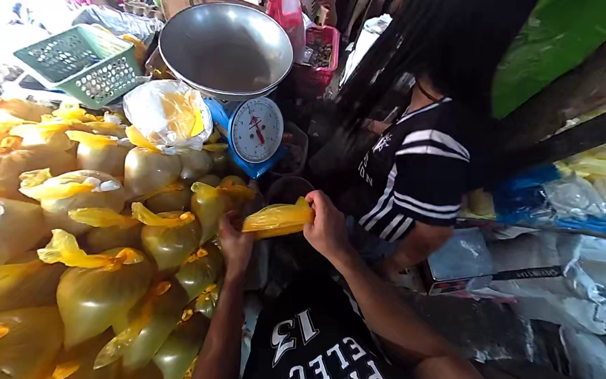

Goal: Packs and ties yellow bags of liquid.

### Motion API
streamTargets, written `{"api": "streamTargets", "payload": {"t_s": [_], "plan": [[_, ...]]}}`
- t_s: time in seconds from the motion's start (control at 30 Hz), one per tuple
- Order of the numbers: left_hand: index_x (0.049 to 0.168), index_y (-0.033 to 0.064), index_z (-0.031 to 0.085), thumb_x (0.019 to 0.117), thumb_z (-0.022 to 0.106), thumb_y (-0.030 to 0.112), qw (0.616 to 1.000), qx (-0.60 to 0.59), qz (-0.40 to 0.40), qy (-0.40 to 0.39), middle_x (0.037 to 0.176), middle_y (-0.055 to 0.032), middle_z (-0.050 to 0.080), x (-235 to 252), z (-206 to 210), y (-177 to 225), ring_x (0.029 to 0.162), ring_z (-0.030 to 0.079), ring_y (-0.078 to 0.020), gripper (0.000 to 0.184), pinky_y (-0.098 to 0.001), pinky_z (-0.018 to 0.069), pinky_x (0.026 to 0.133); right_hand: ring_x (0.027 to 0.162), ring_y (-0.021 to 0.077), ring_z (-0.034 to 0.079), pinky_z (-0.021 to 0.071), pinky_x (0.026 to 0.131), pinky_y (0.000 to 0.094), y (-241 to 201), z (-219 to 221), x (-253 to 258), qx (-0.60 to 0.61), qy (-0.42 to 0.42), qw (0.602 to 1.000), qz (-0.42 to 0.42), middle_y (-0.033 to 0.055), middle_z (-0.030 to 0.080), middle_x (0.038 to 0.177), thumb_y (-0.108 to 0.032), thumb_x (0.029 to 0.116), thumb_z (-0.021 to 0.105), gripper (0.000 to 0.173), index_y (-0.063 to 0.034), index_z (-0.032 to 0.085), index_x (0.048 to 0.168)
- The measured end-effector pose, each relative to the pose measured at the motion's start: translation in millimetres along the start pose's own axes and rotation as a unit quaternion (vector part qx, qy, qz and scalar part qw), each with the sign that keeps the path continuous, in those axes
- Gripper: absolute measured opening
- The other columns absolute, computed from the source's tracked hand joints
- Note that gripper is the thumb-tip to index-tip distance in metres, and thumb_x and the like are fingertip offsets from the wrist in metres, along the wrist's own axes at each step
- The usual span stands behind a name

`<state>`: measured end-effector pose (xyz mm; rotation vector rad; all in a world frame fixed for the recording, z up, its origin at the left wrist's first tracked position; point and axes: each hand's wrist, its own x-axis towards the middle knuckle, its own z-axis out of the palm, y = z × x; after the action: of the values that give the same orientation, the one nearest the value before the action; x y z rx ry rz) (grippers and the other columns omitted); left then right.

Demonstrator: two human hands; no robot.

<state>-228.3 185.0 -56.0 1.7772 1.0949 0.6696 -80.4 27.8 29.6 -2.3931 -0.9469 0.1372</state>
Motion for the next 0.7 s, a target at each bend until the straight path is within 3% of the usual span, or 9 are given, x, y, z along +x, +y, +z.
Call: {"api": "streamTargets", "payload": {"t_s": [0.13,0.23,0.3,0.37,0.43,0.53,0.57,0.63,0.7], "plan": [[0.133,0.0017,0.058,0.0876,0.076,0.023,0.996,0.049,-0.015,-0.068,0.121,-0.0177,0.068,-17,19,3,0.113,0.066,-0.0288,0.054,-0.0496,0.0543,0.100,0.094,0.0257,0.071,0.0604,0.072,0.0489,10,0,-23,-0.023,-0.027,0.999,0.002,0.0090,0.070,0.114,-0.014,0.0735,0.076,0.055,-0.0121,0.060,0.127],[0.129,0.0043,0.062,0.0834,0.073,0.006,0.988,0.098,-0.036,-0.111,0.112,-0.0167,0.070,-24,24,-10,0.102,0.068,-0.0304,0.047,-0.0524,0.0570,0.090,0.085,0.0236,0.071,0.0590,0.069,0.0475,20,-3,-23,-0.027,-0.029,0.999,0.005,0.0067,0.071,0.104,-0.014,0.0762,0.072,0.049,-0.0117,0.061,0.124],[0.140,0.0136,0.056,0.0793,0.078,0.011,0.973,0.160,-0.063,-0.155,0.127,-0.0169,0.064,-31,23,-10,0.106,0.067,-0.0339,0.065,-0.0562,0.0570,0.088,0.087,0.0220,0.071,0.0597,0.071,0.0464,23,-2,-23,-0.031,-0.060,0.998,0.005,0.0053,0.071,0.105,-0.015,0.0783,0.071,0.048,-0.0133,0.062,0.126],[0.150,0.0245,0.049,0.0773,0.083,0.023,0.969,0.201,-0.046,-0.139,0.137,-0.0155,0.060,-41,27,-4,0.106,0.068,-0.0341,0.080,-0.0566,0.0588,0.085,0.090,0.0207,0.071,0.0604,0.071,0.0447,19,3,-22,-0.020,-0.066,0.998,-0.008,0.0052,0.070,0.112,-0.014,0.0755,0.072,0.053,-0.0143,0.061,0.127],[0.152,0.0205,0.049,0.0839,0.077,0.021,0.989,0.114,0.007,-0.093,0.139,-0.0114,0.062,-50,34,-2,0.114,0.067,-0.0270,0.073,-0.0517,0.0578,0.093,0.093,0.0210,0.071,0.0619,0.070,0.0433,13,7,-19,0.001,-0.061,0.998,-0.022,0.0080,0.067,0.122,-0.019,0.0745,0.077,0.066,-0.0141,0.057,0.137],[0.144,0.0102,0.057,0.0907,0.059,0.004,0.990,-0.125,-0.010,-0.063,0.142,-0.0051,0.061,-46,47,-8,0.126,0.061,-0.0140,0.053,-0.0381,0.0539,0.105,0.088,0.0239,0.071,0.0628,0.069,0.0443,7,13,-13,0.019,-0.120,0.993,0.000,0.0149,0.056,0.137,-0.028,0.0775,0.079,0.094,-0.0221,0.034,0.159],[0.139,0.0082,0.061,0.0911,0.058,0.001,0.982,-0.175,-0.042,-0.050,0.139,-0.0051,0.064,-42,49,-11,0.124,0.062,-0.0133,0.049,-0.0368,0.0548,0.103,0.086,0.0256,0.071,0.0629,0.068,0.0453,6,13,-10,0.027,-0.150,0.988,0.007,0.0173,0.053,0.140,-0.023,0.0774,0.078,0.099,-0.0247,0.028,0.162],[0.134,0.0059,0.064,0.0921,0.057,0.000,0.973,-0.212,-0.090,-0.028,0.134,-0.0065,0.066,-40,46,-20,0.121,0.063,-0.0151,0.043,-0.0380,0.0549,0.102,0.086,0.0290,0.071,0.0631,0.067,0.0472,10,14,-6,0.049,-0.194,0.980,0.004,0.0203,0.049,0.141,-0.010,0.0722,0.077,0.105,-0.0253,0.026,0.162],[0.131,0.0019,0.065,0.0910,0.055,0.000,0.974,-0.207,-0.093,-0.017,0.133,-0.0094,0.067,-41,43,-29,0.121,0.063,-0.0176,0.041,-0.0393,0.0538,0.103,0.090,0.0298,0.071,0.0633,0.070,0.0477,20,13,1,0.069,-0.230,0.971,-0.002,0.0201,0.048,0.143,-0.009,0.0696,0.079,0.107,-0.0261,0.026,0.161]]}}
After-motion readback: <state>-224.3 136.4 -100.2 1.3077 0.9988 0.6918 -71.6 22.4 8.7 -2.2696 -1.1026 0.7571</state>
